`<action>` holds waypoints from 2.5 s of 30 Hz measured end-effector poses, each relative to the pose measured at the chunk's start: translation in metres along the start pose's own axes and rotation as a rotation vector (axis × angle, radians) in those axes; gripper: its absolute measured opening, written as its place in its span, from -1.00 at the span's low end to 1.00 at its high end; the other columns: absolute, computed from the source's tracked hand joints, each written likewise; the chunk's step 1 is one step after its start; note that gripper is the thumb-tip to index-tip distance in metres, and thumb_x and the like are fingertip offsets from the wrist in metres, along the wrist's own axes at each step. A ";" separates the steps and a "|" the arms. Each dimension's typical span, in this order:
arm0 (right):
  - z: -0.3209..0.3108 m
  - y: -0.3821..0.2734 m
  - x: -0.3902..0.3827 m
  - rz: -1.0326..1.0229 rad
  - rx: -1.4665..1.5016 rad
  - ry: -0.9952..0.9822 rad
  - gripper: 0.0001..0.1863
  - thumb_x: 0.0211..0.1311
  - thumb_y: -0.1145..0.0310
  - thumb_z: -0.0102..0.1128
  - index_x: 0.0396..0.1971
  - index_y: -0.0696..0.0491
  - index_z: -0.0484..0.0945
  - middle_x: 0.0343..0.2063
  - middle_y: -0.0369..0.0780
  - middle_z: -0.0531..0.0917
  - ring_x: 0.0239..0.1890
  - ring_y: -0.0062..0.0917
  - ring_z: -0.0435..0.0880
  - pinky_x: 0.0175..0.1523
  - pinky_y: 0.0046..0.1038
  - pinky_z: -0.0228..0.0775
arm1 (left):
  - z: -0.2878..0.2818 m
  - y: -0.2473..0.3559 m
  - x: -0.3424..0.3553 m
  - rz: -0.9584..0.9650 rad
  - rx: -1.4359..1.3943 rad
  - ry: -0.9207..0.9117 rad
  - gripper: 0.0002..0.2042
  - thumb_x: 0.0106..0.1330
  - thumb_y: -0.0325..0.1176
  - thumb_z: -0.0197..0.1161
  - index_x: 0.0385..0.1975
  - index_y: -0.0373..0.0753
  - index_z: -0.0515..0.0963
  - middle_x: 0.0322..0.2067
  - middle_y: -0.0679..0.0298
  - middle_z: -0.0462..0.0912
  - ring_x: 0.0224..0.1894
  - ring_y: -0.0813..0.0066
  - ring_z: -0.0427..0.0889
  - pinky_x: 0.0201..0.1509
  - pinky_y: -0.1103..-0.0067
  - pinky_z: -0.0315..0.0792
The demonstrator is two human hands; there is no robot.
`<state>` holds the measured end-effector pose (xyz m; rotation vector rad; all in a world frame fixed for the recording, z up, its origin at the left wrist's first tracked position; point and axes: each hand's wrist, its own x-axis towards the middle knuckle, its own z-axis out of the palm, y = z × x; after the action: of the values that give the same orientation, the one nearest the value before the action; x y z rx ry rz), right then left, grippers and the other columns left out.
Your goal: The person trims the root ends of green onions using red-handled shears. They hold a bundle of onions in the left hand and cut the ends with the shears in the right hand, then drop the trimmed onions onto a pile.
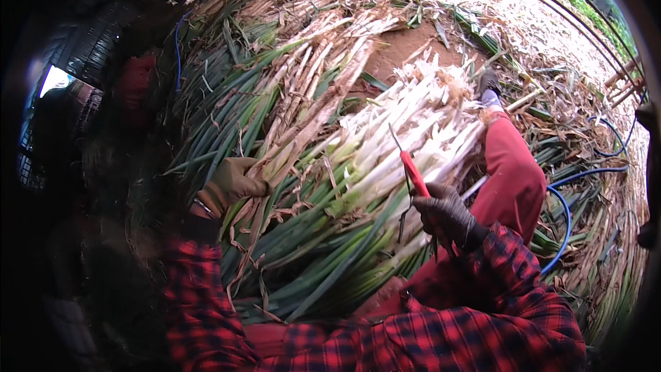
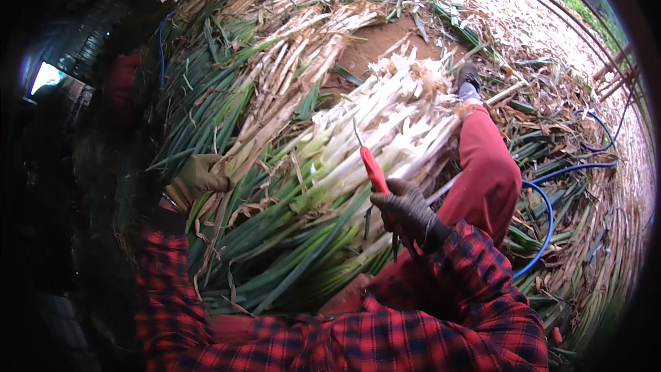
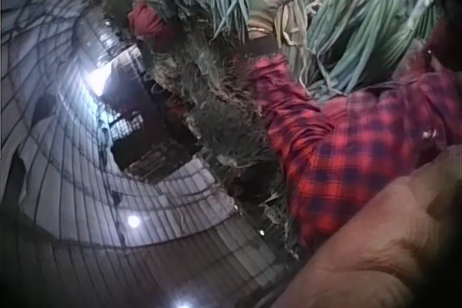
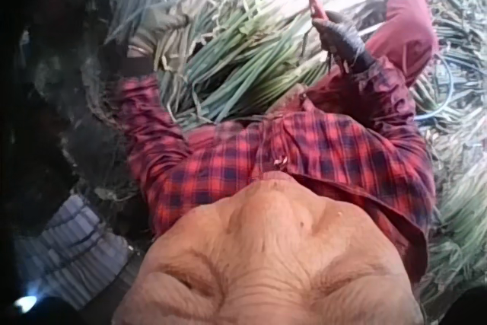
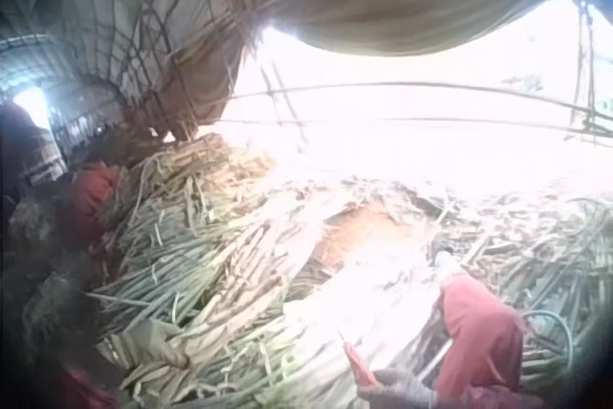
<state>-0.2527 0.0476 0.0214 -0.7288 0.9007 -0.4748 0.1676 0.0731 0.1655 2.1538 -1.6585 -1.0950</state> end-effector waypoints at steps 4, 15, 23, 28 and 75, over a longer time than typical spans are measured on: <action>0.005 0.005 -0.030 -0.026 0.049 0.175 -0.77 0.27 0.30 0.29 -0.21 0.10 0.51 -0.64 -0.35 0.43 -0.75 -0.67 0.38 -0.69 -0.56 0.23 | 0.080 -0.056 0.022 -0.030 -0.026 -0.113 -0.51 0.03 -0.17 0.54 -0.10 -0.37 0.66 -0.30 0.27 0.70 -0.27 0.54 0.61 -0.13 0.53 0.50; 0.057 0.041 -0.049 0.144 -0.231 -0.079 -0.69 0.25 0.19 0.34 -0.17 0.07 0.53 -0.72 -0.37 0.43 -0.81 -0.67 0.37 -0.77 -0.56 0.14 | 0.119 -0.098 0.037 0.009 0.084 -0.063 -0.37 0.12 0.25 0.36 -0.11 -0.26 0.71 -0.39 0.25 0.72 -0.33 0.42 0.66 -0.18 0.49 0.49; 0.066 0.094 -0.042 -0.200 -0.444 -0.164 -0.66 0.16 0.24 0.38 -0.15 0.10 0.55 -0.72 -0.37 0.43 -0.77 -0.68 0.39 -0.70 -0.55 0.16 | 0.120 -0.089 0.041 0.005 -0.049 -0.200 -0.41 0.10 0.09 0.39 -0.09 -0.36 0.66 -0.30 0.15 0.72 -0.27 0.48 0.64 -0.07 0.53 0.51; 0.071 0.041 -0.039 0.128 -0.207 -0.128 -0.64 0.27 0.18 0.31 -0.07 0.05 0.46 -0.75 -0.40 0.35 -0.82 -0.71 0.29 -0.74 -0.58 0.09 | 0.121 -0.080 0.033 -0.082 0.162 -0.140 -0.24 -0.07 0.14 0.50 0.03 -0.37 0.62 -0.08 0.06 0.72 -0.08 0.38 0.66 0.08 0.49 0.49; -0.028 -0.001 0.072 0.032 -0.150 0.175 -0.68 0.19 0.17 0.42 -0.35 0.10 0.52 -0.63 -0.32 0.47 -0.74 -0.62 0.42 -0.69 -0.50 0.33 | 0.136 -0.096 0.037 0.030 0.020 -0.062 -0.57 0.33 0.07 0.24 -0.40 -0.26 0.69 -0.49 0.16 0.68 -0.38 0.38 0.66 -0.20 0.48 0.49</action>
<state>-0.2366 -0.0093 -0.0276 -0.8164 1.1194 -0.4509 0.1528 0.1086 -0.0005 2.1196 -1.7298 -1.1532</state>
